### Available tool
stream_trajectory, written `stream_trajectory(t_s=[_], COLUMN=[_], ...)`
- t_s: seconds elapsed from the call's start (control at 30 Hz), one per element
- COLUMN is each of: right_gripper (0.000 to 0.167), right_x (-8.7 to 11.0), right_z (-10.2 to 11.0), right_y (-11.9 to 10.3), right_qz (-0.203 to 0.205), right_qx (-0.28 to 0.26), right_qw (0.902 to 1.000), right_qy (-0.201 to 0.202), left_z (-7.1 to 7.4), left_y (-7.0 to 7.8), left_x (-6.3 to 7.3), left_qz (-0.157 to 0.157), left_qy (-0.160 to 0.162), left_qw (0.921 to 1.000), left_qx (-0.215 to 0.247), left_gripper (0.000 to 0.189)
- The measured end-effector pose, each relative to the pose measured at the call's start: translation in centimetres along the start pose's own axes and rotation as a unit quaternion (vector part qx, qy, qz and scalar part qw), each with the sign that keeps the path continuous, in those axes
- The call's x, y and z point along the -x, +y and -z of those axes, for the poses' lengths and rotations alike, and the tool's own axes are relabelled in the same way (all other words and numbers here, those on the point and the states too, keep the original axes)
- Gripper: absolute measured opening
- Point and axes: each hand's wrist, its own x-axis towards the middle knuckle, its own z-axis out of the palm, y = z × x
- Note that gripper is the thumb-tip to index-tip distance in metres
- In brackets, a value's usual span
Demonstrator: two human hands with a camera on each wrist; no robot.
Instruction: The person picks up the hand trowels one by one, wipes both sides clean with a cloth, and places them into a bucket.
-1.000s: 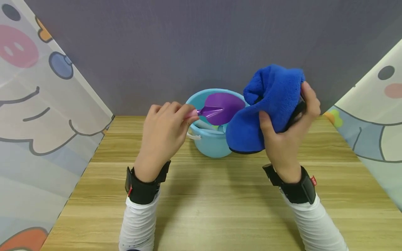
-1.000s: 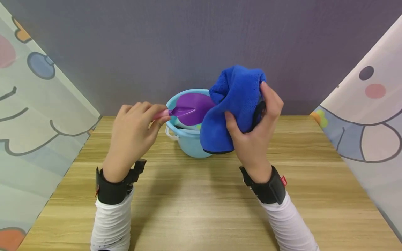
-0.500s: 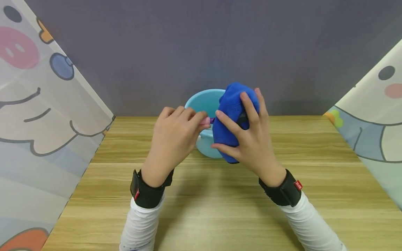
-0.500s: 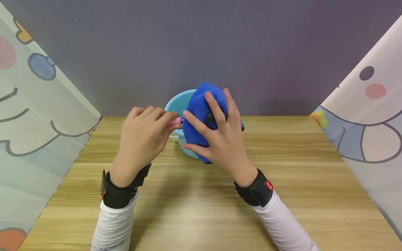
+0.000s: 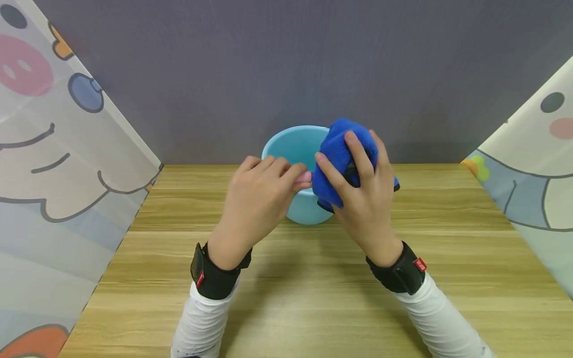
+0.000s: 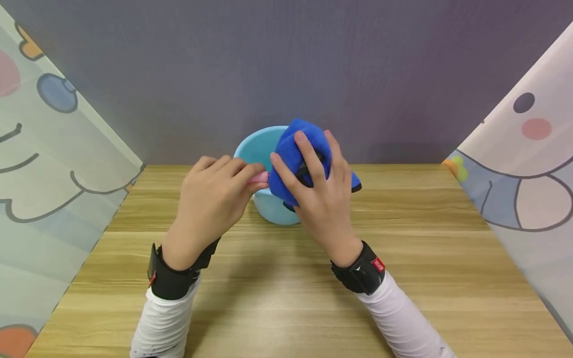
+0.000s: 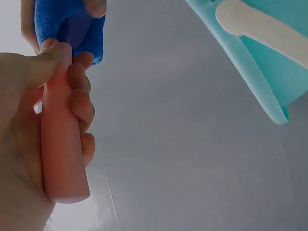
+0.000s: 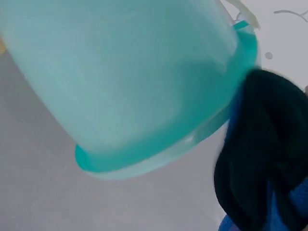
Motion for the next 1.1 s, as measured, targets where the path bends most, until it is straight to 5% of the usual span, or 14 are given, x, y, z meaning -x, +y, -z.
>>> stream_trajectory(t_s=[0.43,0.93,1.1], right_gripper=[0.048,0.050,0.056], right_x=[-0.3,-0.3,-0.5], right_z=[-0.2,0.0,0.2], right_y=[0.4,0.3,0.6], right_qz=[-0.004,-0.018,-0.012], right_qx=[0.029,0.011,-0.018], right_qw=[0.9947,0.9951,0.9976], right_qy=[0.098,0.096,0.066], left_z=[-0.1,0.3,0.4], left_y=[0.7,0.1,-0.6], left_x=[-0.2,0.0,0.1], left_qz=[0.000,0.006,0.008], left_qy=[0.012,0.013,0.013], left_qw=[0.9999,0.9997,0.9996], left_qx=[0.008,0.019,0.024], left_gripper=[0.033,0.032,0.031])
